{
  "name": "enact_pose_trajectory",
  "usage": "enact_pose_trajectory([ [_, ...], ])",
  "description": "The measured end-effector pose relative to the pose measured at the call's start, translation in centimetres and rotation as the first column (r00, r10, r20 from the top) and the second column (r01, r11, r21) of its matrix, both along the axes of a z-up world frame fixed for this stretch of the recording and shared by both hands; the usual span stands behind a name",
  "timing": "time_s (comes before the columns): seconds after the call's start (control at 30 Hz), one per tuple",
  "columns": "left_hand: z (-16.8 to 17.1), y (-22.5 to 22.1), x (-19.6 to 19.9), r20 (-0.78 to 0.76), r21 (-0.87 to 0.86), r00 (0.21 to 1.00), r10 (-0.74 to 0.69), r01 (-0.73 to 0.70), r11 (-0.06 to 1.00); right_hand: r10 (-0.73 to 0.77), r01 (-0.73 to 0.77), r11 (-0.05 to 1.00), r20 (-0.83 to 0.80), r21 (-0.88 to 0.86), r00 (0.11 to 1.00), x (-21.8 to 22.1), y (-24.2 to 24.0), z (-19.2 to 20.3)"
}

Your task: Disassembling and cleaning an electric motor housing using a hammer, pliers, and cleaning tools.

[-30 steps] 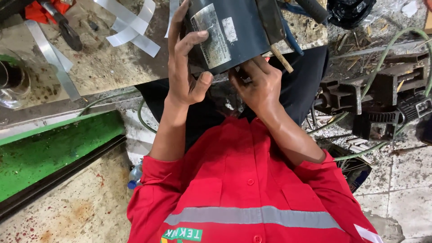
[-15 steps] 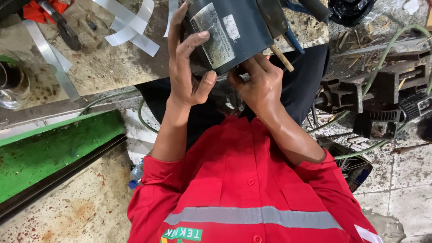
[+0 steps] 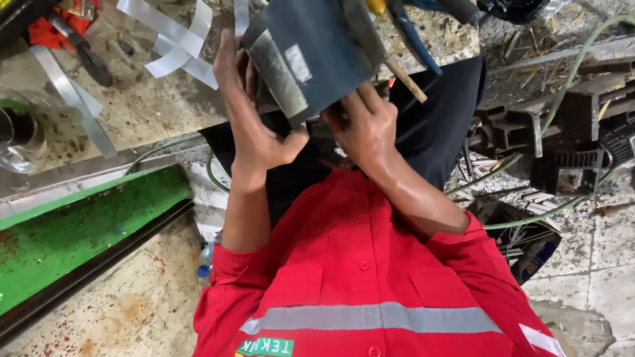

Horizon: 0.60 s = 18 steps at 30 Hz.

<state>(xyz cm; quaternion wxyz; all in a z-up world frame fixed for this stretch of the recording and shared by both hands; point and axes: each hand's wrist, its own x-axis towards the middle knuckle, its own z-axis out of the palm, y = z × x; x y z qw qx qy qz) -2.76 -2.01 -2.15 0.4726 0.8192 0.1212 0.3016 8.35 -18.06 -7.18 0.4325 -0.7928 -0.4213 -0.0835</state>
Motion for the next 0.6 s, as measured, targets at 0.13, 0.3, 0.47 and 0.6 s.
enact_pose_trajectory([
  [0.13, -0.1, 0.3, -0.7, -0.042, 0.234, 0.997, 0.068, -0.056, 0.971, 0.038, -0.039, 0.999, 0.079, 0.009, 0.996, -0.2, -0.6, 0.2],
  [0.3, -0.1, 0.4, -0.6, -0.058, 0.219, 0.996, 0.071, -0.057, 0.974, 0.027, -0.027, 1.0, 0.036, -0.001, 0.999, -0.3, -0.5, 1.0],
  [0.47, -1.5, 0.8, -1.1, -0.051, 0.311, 0.989, 0.137, -0.115, 0.943, 0.043, -0.037, 0.998, -0.16, 0.043, 0.986, -1.2, -0.1, 1.6],
  [0.6, -1.2, 0.5, -0.9, -0.02, 0.29, 0.99, 0.141, -0.129, 0.948, 0.059, -0.048, 0.997, -0.202, 0.063, 0.978, -1.3, -0.1, 1.5],
])
